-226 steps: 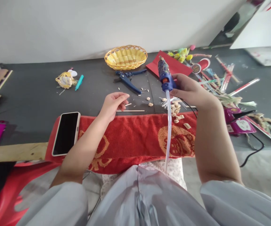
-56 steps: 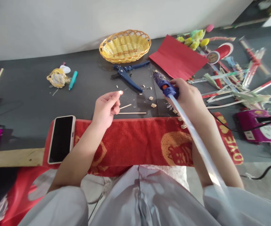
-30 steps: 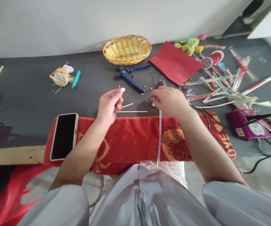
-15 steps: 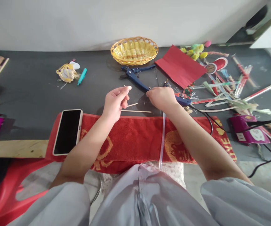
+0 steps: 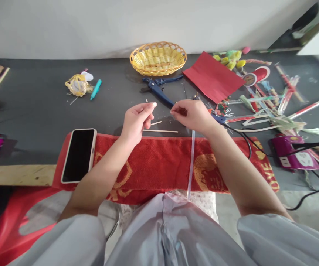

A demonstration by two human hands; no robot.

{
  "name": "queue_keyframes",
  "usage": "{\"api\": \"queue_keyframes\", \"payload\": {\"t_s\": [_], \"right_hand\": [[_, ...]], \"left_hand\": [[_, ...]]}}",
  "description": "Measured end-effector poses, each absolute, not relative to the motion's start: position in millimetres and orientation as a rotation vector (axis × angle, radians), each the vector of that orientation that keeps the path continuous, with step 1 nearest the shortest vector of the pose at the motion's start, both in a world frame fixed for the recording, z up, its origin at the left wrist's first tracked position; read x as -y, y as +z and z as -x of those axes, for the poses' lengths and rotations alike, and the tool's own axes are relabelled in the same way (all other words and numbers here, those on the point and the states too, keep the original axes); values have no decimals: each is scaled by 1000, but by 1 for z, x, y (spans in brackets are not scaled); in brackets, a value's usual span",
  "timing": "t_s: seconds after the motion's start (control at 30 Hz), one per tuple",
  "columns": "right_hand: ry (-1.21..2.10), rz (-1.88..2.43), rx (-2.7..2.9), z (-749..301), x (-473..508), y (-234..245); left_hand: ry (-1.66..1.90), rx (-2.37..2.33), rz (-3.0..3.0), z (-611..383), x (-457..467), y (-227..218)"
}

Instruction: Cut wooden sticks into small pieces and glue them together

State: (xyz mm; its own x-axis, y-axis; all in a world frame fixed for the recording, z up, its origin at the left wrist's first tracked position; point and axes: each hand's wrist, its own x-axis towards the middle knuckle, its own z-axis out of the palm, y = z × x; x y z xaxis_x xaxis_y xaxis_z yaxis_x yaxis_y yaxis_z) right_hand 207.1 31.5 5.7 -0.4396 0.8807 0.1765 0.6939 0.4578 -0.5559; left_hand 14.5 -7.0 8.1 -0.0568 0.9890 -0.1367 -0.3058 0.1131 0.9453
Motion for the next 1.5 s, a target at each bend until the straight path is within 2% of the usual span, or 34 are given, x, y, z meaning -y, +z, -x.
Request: {"api": "queue_keyframes", "payload": {"t_s": [0.13,0.3,1.1,1.5], "right_hand": [[1203,1007,1718,-207,-16,8],[1397,830,1502,-201,-7,7],[560,1073,1948,-199,12,8],[585,1023,1904,-197,12,0]], "left_hand": [[1255,-1141,-891,-18,11,11],[1207,-1144,-959,-21,15,11],[1087,-1161,-988,-28,19,5],[1058,-1176,-973,-30,19,4]]}}
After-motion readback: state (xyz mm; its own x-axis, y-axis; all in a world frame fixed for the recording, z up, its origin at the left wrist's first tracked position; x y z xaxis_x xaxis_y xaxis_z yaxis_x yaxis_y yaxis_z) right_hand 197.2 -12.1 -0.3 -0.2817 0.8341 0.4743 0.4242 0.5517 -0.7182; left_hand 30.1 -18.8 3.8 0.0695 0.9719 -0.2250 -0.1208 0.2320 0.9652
